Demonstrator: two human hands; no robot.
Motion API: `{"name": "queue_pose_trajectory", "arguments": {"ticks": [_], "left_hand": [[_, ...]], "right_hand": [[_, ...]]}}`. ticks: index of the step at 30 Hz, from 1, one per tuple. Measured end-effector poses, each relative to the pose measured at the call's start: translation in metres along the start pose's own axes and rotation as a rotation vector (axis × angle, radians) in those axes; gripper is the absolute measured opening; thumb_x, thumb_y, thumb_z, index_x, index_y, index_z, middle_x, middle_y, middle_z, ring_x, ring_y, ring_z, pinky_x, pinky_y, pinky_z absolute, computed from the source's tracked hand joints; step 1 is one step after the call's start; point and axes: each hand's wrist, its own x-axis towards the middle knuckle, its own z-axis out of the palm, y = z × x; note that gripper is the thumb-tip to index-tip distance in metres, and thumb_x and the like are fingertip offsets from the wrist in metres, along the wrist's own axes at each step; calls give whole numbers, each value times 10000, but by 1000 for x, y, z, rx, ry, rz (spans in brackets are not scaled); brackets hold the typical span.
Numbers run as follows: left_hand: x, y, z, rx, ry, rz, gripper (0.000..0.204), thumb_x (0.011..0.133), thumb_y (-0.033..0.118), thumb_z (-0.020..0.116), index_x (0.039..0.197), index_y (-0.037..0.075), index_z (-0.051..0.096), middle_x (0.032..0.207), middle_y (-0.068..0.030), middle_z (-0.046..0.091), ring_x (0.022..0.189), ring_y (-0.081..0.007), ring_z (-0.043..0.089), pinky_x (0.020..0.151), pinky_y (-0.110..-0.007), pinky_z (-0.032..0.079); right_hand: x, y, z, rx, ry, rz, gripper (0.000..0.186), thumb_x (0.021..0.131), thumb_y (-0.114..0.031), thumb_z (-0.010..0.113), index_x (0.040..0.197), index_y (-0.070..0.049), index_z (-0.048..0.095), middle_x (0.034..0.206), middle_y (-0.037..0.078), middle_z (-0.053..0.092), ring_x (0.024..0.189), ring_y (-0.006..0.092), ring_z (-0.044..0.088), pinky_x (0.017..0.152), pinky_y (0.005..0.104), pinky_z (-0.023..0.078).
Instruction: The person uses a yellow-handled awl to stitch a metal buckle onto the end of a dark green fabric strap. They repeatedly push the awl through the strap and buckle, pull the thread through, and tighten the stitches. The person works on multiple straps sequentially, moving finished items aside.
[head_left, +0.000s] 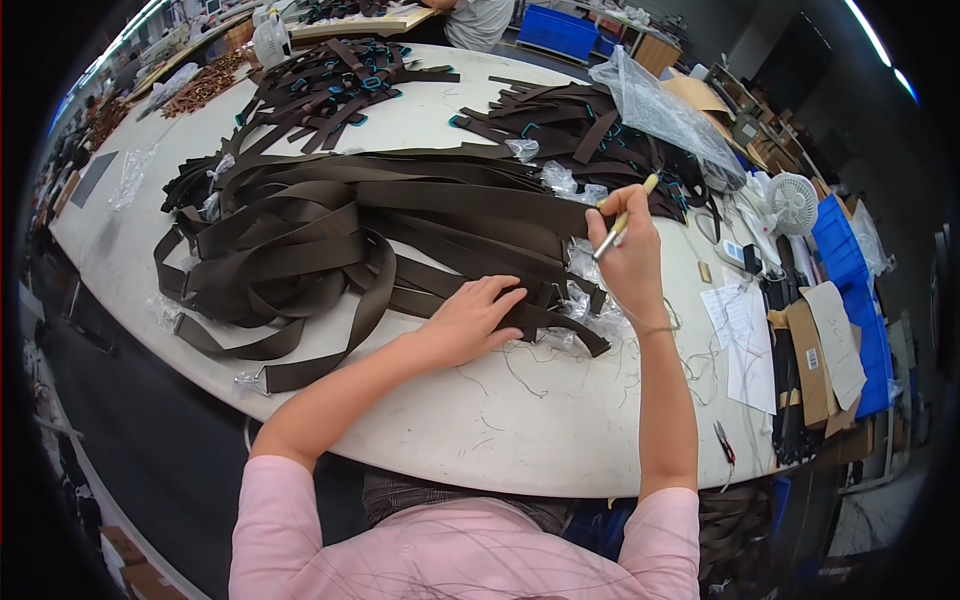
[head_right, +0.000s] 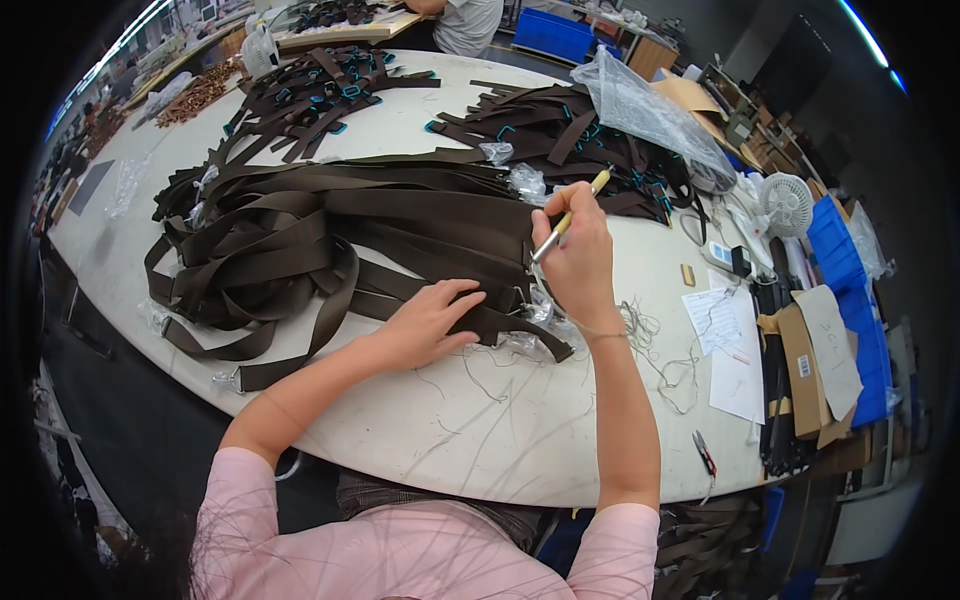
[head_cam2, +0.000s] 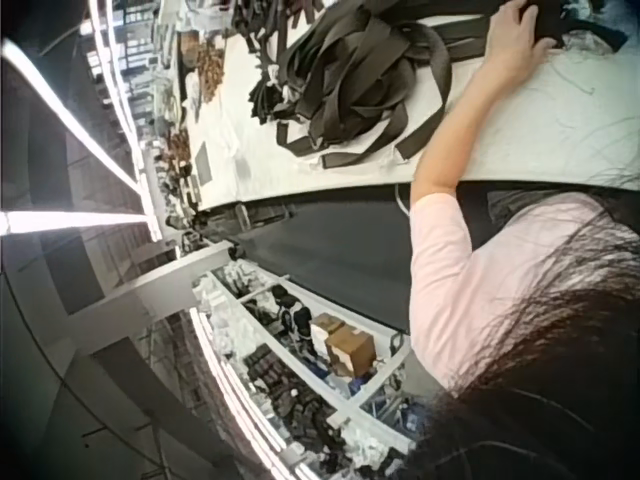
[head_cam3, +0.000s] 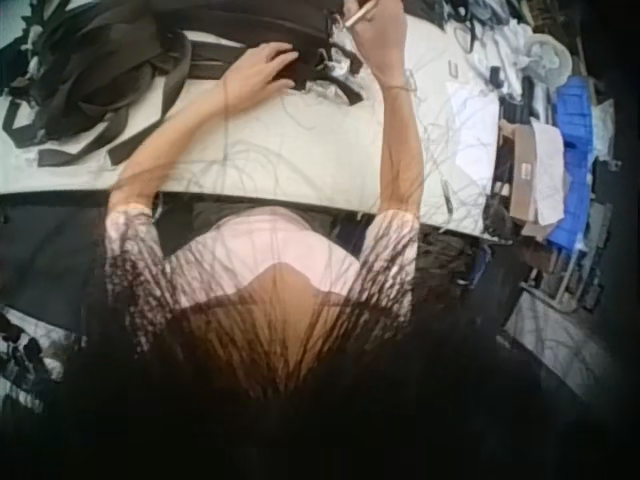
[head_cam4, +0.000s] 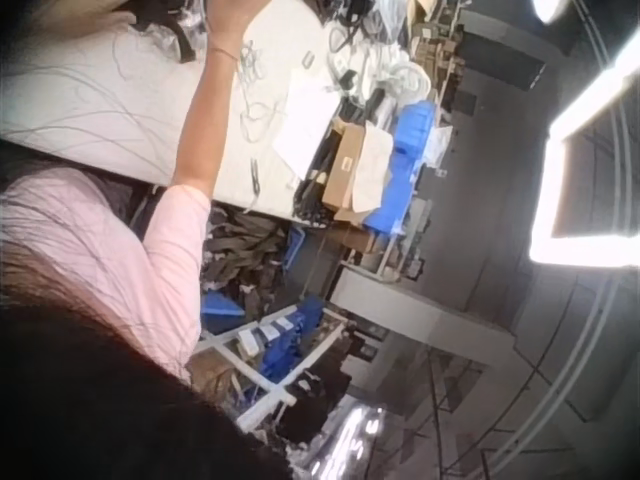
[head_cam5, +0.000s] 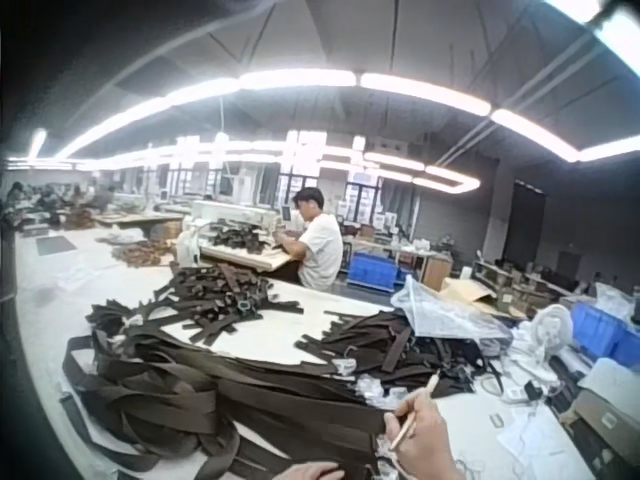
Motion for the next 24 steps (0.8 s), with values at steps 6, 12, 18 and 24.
{"name": "queue_pose_trajectory", "arguments": {"ticks": [6, 12, 18, 24], "left_hand": [[29, 5, 12, -131, -88, -78, 154, 845, 93, 740, 963, 63, 646, 950, -38, 676, 886, -274, 636, 792, -387, 494], [-20, 47, -89, -28, -111, 181, 197, 753, 38, 701, 929, 68, 620, 980, -38, 693, 798, -232, 658, 668, -330, 516], [-97, 47, -117, -110, -460, -227, 293, 806, 79, 698, 1078, 14, 614, 1324, -163, 584, 1213, -328, 577, 1013, -416, 487], [-62, 74, -92, -213, -605, -180, 277, 878, 212, 737, 1032, 13, 622, 1179, -132, 618, 1191, -319, 558, 960, -442, 473]], "right_hand": [[-4, 49, -12, -167, 60, -94, 221, 929, -154, 721, 1014, -29, 560, 929, 160, 662, 866, 337, 640, 763, 418, 493], [-84, 42, -55, 72, 143, 206, 149, 979, -82, 655, 992, -13, 524, 886, 111, 677, 801, 134, 619, 732, 286, 493], [-183, -5, -24, 20, -185, -142, 329, 801, -65, 794, 979, -52, 518, 921, 157, 662, 698, 294, 639, 612, 365, 515], [-220, -40, -2, 33, -368, -118, 350, 779, -101, 807, 969, -58, 517, 963, 171, 648, 752, 317, 619, 643, 369, 507]]}}
